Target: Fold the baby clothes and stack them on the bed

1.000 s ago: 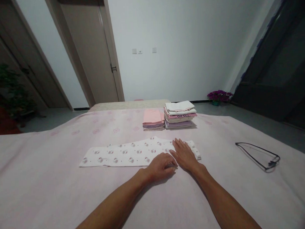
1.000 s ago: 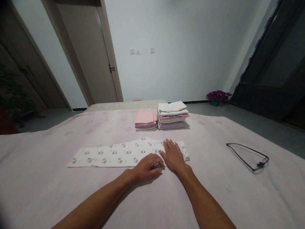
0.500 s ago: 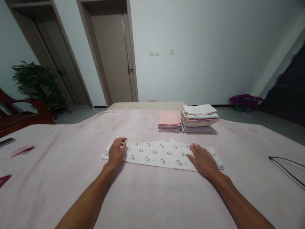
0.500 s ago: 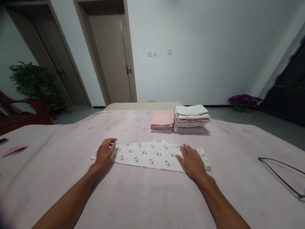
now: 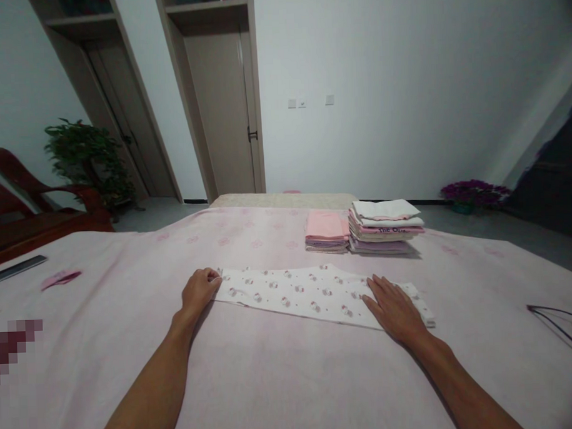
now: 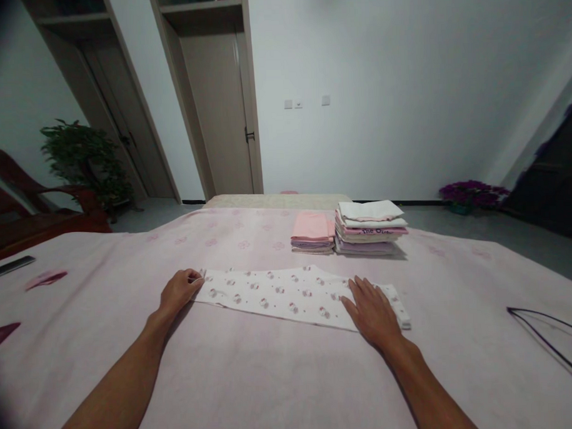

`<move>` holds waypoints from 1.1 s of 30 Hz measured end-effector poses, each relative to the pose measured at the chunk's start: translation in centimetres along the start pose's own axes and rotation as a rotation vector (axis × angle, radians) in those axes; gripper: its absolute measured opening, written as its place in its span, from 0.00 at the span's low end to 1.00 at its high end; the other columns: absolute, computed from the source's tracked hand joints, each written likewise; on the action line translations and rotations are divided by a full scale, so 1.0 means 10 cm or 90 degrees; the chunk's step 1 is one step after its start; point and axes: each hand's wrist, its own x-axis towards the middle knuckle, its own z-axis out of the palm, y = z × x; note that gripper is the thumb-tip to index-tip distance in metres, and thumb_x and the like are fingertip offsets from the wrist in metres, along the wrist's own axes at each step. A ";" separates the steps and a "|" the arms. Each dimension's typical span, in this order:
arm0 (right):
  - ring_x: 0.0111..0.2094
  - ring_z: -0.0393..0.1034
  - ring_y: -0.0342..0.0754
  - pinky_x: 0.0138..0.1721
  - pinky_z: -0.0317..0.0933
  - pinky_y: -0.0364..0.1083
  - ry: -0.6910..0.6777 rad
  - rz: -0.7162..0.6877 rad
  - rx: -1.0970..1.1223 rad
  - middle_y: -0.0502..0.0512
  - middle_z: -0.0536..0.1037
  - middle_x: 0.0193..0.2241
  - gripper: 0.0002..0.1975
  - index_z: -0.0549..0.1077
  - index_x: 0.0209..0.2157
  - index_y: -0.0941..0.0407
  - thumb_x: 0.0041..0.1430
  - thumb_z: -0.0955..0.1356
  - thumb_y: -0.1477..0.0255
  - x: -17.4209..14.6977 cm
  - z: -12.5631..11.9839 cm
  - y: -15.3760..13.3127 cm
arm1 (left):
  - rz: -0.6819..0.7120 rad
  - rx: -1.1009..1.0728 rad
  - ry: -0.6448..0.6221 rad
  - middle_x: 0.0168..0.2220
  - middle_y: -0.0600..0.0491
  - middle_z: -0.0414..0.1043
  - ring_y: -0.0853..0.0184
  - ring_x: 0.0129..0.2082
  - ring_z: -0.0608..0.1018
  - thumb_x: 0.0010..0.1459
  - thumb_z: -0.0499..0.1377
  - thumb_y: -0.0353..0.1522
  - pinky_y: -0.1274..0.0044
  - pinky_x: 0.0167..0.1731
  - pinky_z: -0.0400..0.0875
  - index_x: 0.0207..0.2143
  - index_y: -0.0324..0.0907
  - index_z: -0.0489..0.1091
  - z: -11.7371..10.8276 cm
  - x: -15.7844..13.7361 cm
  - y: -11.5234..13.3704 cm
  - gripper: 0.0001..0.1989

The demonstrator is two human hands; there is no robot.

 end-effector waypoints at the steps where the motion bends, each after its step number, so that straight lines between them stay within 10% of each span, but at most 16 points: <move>1: 0.67 0.53 0.59 0.67 0.46 0.58 0.001 0.001 0.000 0.63 0.62 0.66 0.31 0.65 0.64 0.60 0.69 0.55 0.56 0.00 0.00 0.00 | 0.012 -0.008 0.001 0.42 0.50 0.80 0.61 0.41 0.79 0.57 0.59 0.42 0.76 0.34 0.66 0.36 0.45 0.77 0.00 0.00 0.00 0.12; 16: 0.67 0.54 0.58 0.67 0.47 0.58 0.007 0.000 -0.015 0.63 0.63 0.66 0.31 0.66 0.63 0.60 0.69 0.54 0.57 0.01 0.00 -0.01 | -0.066 -0.043 0.006 0.40 0.47 0.81 0.56 0.37 0.80 0.60 0.55 0.46 0.73 0.32 0.66 0.36 0.46 0.79 -0.08 0.10 -0.19 0.17; 33: 0.67 0.54 0.59 0.66 0.48 0.59 0.003 -0.002 -0.007 0.63 0.63 0.65 0.30 0.66 0.63 0.60 0.69 0.55 0.57 0.00 -0.03 -0.02 | 0.098 -0.237 0.006 0.30 0.53 0.77 0.68 0.27 0.78 0.58 0.55 0.46 0.78 0.29 0.70 0.33 0.43 0.75 -0.06 -0.08 0.18 0.17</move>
